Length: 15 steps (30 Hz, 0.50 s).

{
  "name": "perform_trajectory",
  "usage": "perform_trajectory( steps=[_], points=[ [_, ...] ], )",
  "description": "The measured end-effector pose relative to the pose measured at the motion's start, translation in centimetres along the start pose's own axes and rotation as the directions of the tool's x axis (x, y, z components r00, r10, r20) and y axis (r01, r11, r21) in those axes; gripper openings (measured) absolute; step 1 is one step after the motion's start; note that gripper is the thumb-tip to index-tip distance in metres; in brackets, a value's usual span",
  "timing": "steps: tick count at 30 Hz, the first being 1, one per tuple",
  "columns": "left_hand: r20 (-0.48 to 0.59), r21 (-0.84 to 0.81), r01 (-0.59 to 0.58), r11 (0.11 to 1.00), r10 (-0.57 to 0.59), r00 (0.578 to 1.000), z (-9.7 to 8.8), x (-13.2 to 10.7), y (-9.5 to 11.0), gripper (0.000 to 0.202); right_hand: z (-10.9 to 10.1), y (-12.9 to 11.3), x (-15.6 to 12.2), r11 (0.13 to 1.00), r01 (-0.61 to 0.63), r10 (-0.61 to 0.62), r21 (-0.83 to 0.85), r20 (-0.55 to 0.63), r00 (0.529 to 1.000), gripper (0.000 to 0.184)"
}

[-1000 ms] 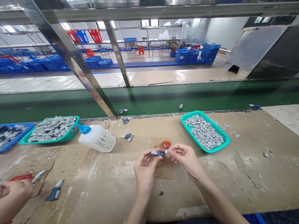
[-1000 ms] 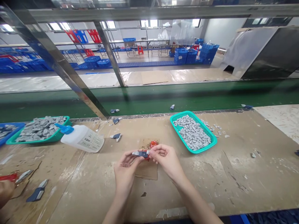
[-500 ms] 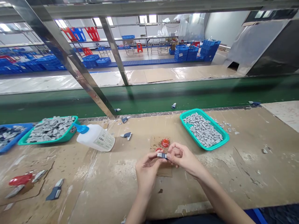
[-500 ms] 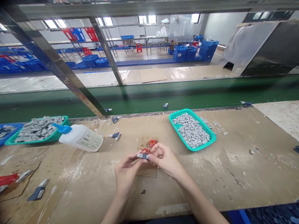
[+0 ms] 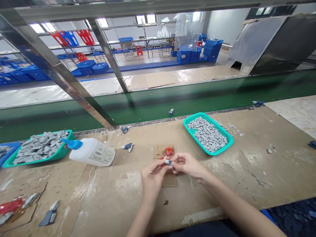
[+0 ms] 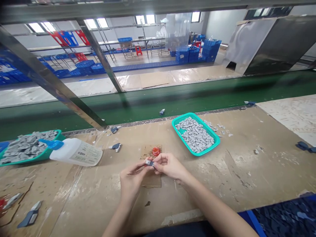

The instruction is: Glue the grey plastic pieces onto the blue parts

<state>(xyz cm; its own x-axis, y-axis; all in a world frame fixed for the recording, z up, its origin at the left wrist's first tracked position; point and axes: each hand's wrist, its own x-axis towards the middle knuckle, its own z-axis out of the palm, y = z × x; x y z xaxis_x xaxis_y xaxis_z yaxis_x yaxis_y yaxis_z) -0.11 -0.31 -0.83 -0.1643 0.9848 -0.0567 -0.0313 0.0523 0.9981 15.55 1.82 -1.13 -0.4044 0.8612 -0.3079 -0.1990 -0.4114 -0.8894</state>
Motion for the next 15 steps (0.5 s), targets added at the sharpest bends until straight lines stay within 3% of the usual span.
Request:
perform_trajectory(
  steps=[3, 9, 12, 15],
  points=[
    [0.068, 0.036, -0.029, 0.999, 0.026, 0.997, -0.1, 0.6, 0.3, 0.019, -0.2, -0.4, 0.1, 1.0, 0.001, -0.001, -0.022, 0.007, 1.0, 0.041],
    [0.304, -0.128, 0.177, 0.976, -0.131, 0.944, 0.0, 2.3, 2.6, 0.047, -0.1, -3.1, 0.0, 0.996, 0.008, -0.011, -0.092, -0.025, 1.0, 0.045],
    [0.274, -0.172, 0.173, 0.97, -0.121, 0.954, 0.0, 3.3, 2.8, 0.052, -1.4, -4.8, -0.2, 0.979, 0.078, -0.091, -0.19, -0.061, 0.994, 0.049],
    [0.205, -0.132, 0.096, 0.987, -0.068, 0.976, -0.6, 5.8, 2.1, 0.05, -5.3, -6.3, 0.1, 0.864, 0.18, -0.284, -0.47, -0.16, 0.946, 0.037]
  ],
)
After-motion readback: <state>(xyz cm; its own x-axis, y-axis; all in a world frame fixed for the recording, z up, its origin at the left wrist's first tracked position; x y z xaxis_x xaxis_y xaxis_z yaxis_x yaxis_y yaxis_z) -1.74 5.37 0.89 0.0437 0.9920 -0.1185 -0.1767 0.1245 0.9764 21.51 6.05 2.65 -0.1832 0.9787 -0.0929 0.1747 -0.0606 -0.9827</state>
